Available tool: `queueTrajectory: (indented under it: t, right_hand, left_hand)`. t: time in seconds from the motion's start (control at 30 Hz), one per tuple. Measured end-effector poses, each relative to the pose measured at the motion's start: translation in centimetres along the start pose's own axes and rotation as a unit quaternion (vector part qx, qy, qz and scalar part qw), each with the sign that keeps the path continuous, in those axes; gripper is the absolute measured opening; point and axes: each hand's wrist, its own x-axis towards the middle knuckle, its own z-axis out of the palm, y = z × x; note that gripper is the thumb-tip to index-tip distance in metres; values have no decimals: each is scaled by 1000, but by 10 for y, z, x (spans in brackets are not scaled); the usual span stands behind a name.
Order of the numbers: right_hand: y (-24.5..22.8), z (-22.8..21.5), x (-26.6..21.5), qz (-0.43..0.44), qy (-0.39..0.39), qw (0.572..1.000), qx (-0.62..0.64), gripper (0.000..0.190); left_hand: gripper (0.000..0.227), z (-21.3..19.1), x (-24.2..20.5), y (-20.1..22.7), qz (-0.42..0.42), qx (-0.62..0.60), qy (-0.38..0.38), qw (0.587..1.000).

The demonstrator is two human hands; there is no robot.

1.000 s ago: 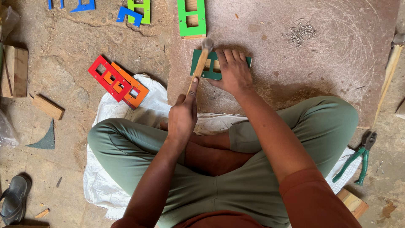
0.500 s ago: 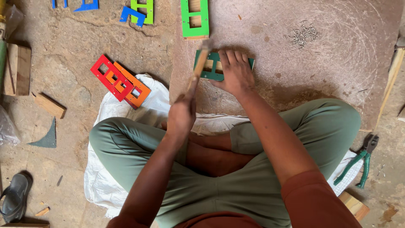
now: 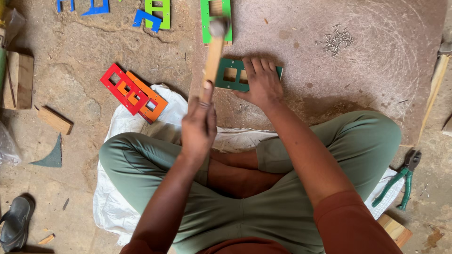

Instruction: The person sits on the floor and assembles small wooden frames by hammering nails into them. They work on green and red frames, picking up nails and using a hammer to secure the pieces together.

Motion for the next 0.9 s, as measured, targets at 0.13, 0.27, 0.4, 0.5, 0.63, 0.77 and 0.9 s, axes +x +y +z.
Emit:
queueTrajectory:
  t: [0.13, 0.27, 0.4, 0.5, 0.63, 0.77, 0.9]
  right_hand:
    - [1, 0, -1, -5, -4, 1000, -16, 104]
    - [0, 1, -1, -16, 17, 1000, 4, 100]
    - [2, 4, -7, -13, 12, 1000, 7, 98]
    - [2, 4, -3, -14, 18, 1000, 2, 99]
    - [3, 5, -2, -9, 6, 1000, -4, 102]
    - [1, 4, -1, -5, 13, 1000, 0, 101]
    - [2, 6, -4, -3, 6, 1000, 4, 102]
  left_hand:
    - [64, 5, -3, -9, -88, 51, -111, 989]
    - [61, -22, -4, 3, -38, 26, -64, 997]
    - [56, -35, -8, 14, 24, 32, 18, 999]
    - [54, -22, -8, 1, 67, 5, 52, 996]
    - [31, 9, 0, -26, 16, 8, -23, 1000]
    - [64, -7, 3, -26, -72, -52, -50, 995]
    - [56, -22, -3, -6, 19, -10, 29, 999]
